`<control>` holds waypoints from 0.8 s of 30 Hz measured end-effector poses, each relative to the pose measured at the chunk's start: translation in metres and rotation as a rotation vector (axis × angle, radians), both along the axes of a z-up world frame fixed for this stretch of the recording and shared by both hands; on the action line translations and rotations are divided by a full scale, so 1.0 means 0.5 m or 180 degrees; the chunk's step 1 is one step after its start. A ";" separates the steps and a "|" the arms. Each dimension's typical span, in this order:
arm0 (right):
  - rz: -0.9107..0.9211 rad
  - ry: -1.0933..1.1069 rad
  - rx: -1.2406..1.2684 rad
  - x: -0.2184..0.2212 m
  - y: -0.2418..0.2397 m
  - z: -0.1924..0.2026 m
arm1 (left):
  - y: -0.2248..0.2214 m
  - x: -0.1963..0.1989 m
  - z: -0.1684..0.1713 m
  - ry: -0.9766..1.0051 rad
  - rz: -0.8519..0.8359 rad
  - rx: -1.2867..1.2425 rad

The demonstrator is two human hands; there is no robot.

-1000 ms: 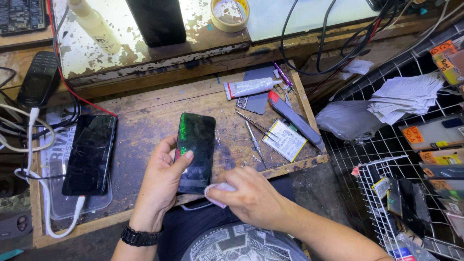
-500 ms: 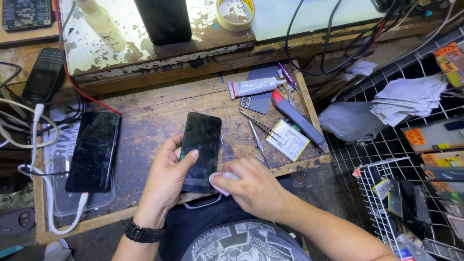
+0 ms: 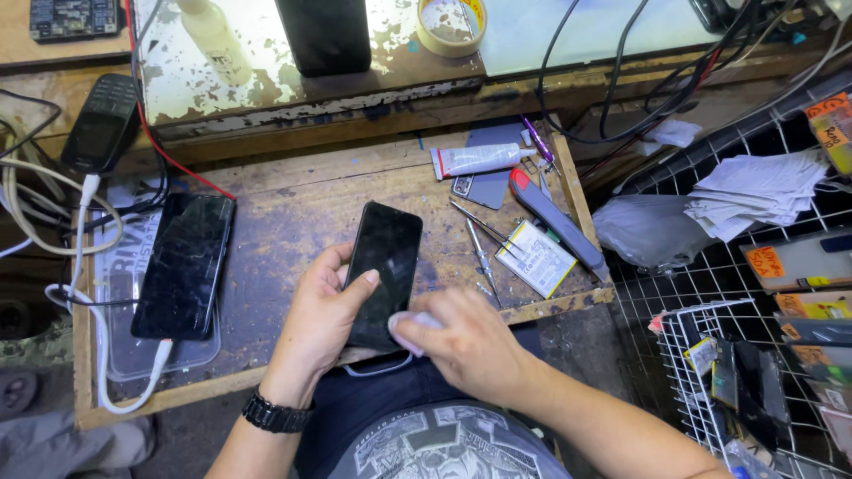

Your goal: The person cleans and prepares a mobile phone screen for repair by hand and with a cloth, applying liquid from a small bottle to the surface and wiping it thoroughly.

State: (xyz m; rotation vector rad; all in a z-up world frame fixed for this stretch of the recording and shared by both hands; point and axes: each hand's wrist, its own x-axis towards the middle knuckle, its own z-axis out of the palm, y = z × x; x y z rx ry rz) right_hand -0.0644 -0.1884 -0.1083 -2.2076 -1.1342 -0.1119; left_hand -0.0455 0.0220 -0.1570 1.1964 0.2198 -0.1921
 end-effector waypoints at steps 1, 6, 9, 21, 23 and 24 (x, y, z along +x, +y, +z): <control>-0.0131 -0.0047 0.0047 0.005 0.001 0.001 | 0.000 0.004 -0.003 0.0004 -0.0016 0.0067; 0.0163 -0.0027 -0.0033 0.001 0.002 0.001 | 0.003 -0.002 -0.012 0.0026 -0.0066 0.0173; 0.0039 -0.0156 -0.0050 0.002 -0.002 -0.010 | 0.003 0.007 -0.012 0.0116 -0.0048 0.0198; 0.0024 -0.0156 0.0015 0.000 0.015 0.002 | -0.004 0.000 0.001 -0.0024 -0.0040 0.0075; -0.0091 -0.0163 0.0020 -0.001 0.015 -0.003 | -0.007 0.001 -0.002 -0.0029 -0.0047 0.0132; -0.0050 -0.0143 -0.0001 0.002 0.016 -0.005 | -0.006 0.007 -0.001 -0.0052 -0.0045 0.0166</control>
